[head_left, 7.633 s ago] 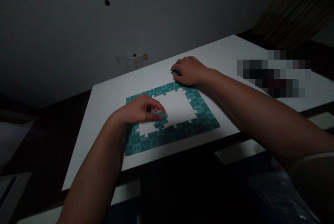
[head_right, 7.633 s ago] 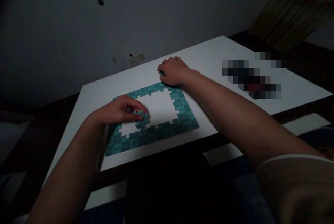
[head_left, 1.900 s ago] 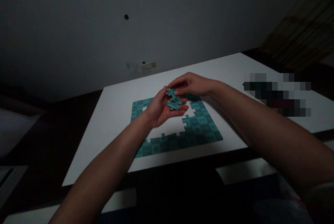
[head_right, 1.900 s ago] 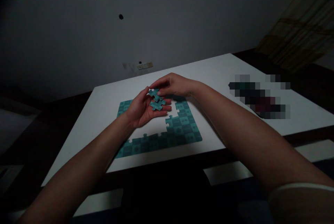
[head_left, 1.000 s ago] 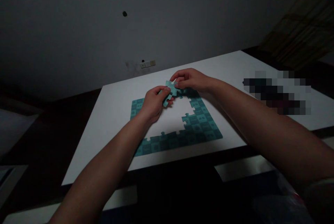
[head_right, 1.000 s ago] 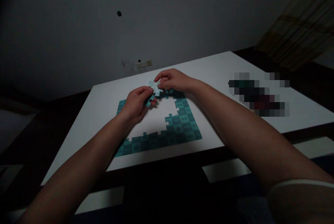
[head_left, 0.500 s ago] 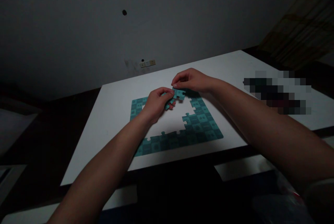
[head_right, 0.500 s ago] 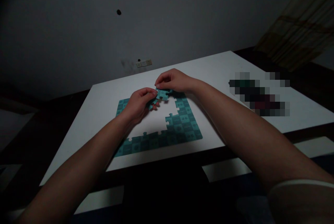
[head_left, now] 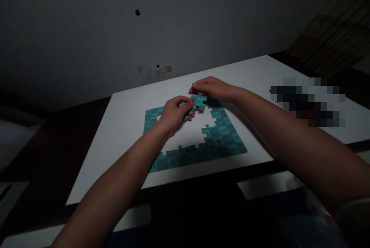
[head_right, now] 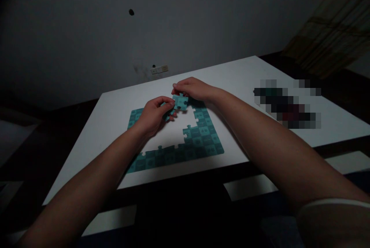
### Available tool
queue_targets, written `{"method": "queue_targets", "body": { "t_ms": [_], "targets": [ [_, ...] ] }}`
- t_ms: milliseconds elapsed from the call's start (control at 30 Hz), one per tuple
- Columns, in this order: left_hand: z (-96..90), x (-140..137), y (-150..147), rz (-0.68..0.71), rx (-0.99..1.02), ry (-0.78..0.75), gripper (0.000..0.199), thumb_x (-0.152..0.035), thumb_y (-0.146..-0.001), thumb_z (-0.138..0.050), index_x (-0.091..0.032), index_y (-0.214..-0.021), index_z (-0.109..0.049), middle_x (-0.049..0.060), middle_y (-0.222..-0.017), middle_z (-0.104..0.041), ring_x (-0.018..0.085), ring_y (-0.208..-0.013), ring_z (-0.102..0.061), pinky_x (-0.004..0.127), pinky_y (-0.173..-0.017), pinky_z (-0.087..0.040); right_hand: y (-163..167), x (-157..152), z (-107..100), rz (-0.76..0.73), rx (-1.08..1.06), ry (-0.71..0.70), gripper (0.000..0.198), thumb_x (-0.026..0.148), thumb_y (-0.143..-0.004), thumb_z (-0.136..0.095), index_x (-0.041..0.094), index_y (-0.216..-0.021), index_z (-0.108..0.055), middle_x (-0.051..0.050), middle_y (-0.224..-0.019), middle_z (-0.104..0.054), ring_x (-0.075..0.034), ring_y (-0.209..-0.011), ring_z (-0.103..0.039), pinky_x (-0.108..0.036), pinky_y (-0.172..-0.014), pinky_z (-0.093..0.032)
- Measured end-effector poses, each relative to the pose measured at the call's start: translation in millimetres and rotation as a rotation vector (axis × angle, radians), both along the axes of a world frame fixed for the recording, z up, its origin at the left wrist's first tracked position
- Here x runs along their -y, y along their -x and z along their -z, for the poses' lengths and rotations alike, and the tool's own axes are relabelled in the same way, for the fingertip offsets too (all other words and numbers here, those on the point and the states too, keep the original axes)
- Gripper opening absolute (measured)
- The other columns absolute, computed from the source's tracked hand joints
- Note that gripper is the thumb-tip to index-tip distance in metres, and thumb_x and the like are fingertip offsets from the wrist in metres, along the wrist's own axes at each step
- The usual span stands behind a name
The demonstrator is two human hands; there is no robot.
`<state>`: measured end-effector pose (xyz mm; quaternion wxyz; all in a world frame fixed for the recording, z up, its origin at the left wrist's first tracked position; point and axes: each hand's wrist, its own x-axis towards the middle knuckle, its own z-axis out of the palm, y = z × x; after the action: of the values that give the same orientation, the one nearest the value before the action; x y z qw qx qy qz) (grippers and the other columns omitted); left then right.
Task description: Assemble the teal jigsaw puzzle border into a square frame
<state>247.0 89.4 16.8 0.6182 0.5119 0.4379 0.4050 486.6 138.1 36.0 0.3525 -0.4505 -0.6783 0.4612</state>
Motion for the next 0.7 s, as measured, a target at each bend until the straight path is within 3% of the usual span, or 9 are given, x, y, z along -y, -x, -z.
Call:
{"method": "queue_targets", "body": {
  "t_ms": [200, 433, 700],
  "targets": [
    [4.6, -1.0, 1.3, 0.018, 0.029, -0.037, 0.012, -0.021, -0.100, -0.095, -0.020, -0.098, -0.084, 0.002, -0.092, -0.084, 0.017, -0.074, -0.076, 0.027, -0.067, -0.057, 2.0, 1.4, -4.3, -0.010, 0.003, 0.021, 0.044, 0.071, -0.099, -0.101, 0.028, -0.097, -0.093, -0.002, -0.079, -0.076, -0.025, -0.080, -0.064, -0.038, -0.073, -0.050],
    [5.4, -2.3, 0.7, -0.014, 0.019, -0.051, 0.015, -0.025, -0.100, -0.098, -0.022, -0.100, -0.083, 0.001, -0.091, -0.083, 0.018, -0.076, -0.076, 0.028, -0.070, -0.060, -0.2, 2.0, -4.5, -0.016, 0.024, 0.004, 0.039, 0.068, -0.100, -0.100, 0.030, -0.096, -0.094, -0.001, -0.077, -0.073, -0.025, -0.078, -0.063, -0.039, -0.074, -0.052],
    [7.1, -3.2, 0.3, -0.007, 0.033, -0.055, 0.013, -0.025, -0.103, -0.095, -0.023, -0.100, -0.083, 0.001, -0.087, -0.083, 0.019, -0.074, -0.076, 0.029, -0.070, -0.062, -1.4, 3.5, -7.1, -0.018, 0.032, 0.005, 0.029, 0.057, -0.098, -0.105, 0.030, -0.097, -0.095, -0.004, -0.090, -0.086, -0.027, -0.087, -0.073, -0.038, -0.079, -0.059]
  ]
}}
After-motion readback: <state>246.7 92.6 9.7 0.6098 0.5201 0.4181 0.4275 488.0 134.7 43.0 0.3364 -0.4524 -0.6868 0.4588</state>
